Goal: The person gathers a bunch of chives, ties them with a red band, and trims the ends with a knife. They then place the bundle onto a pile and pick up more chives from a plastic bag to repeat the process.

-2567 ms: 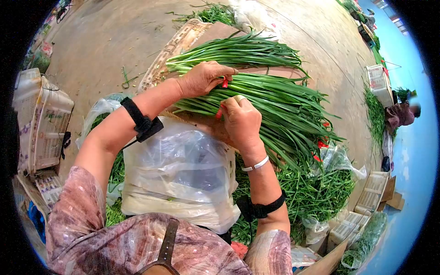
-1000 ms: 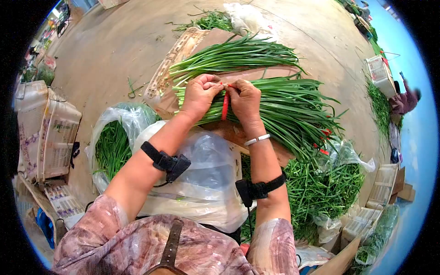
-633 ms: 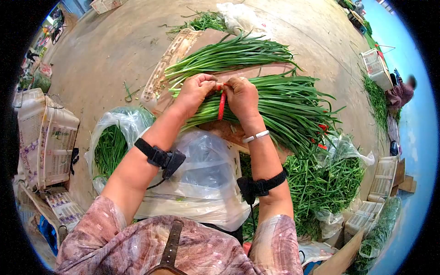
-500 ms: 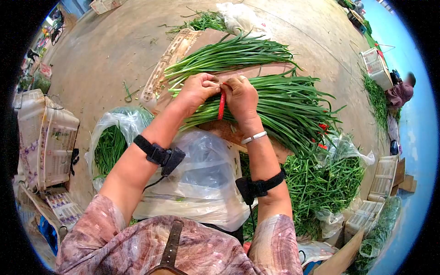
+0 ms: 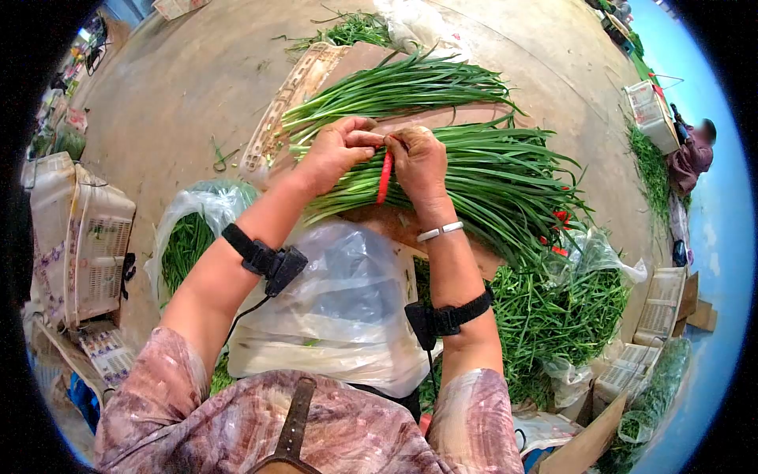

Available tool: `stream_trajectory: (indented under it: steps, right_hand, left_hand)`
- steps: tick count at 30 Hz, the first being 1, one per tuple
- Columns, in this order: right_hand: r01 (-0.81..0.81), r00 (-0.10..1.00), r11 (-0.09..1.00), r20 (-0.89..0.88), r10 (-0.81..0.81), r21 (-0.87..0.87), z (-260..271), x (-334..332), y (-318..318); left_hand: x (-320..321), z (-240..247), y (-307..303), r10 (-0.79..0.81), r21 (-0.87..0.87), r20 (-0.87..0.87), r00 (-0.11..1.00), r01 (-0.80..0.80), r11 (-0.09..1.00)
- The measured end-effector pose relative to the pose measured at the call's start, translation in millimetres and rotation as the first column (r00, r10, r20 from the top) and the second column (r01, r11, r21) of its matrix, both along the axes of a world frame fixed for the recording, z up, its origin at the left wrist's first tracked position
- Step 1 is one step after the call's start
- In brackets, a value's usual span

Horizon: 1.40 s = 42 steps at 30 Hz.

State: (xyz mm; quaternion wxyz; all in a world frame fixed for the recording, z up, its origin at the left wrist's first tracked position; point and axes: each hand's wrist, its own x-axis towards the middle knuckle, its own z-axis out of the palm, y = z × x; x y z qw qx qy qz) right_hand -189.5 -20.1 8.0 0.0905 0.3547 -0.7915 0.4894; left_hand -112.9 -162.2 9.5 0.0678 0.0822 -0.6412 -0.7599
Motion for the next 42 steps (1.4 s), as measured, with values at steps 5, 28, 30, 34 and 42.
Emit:
stream_trajectory:
  steps: [5,28,30,34,42]
  right_hand:
    - [0.016,1.000,0.996,-0.023,-0.014,0.087,-1.2,-2.2,2.5]
    - [-0.380,0.907,0.925,0.188,0.376,-0.018,11.9,-7.1,6.2]
    - [-0.349,0.904,0.936,0.250,0.348,-0.038,9.8,-5.1,5.1]
    - [-0.278,0.944,0.959,0.198,0.263,0.055,7.7,3.8,3.9]
    - [-0.119,0.992,0.988,0.024,0.122,-0.101,8.3,30.6,27.1]
  left_hand:
    - [-7.5,-2.0,10.4,0.051,-0.426,-0.064,0.997,-0.073,0.902]
    - [-9.4,7.9,43.5,0.488,-0.492,-0.436,0.756,-0.655,0.574]
    - [-7.5,6.9,42.8,0.487,-0.396,-0.338,0.805,-0.591,0.703]
    - [4.2,16.7,32.1,0.417,-0.162,-0.205,0.886,-0.451,0.878]
    - [61.0,10.2,-41.1,0.623,-0.325,-0.324,0.712,-0.702,0.634]
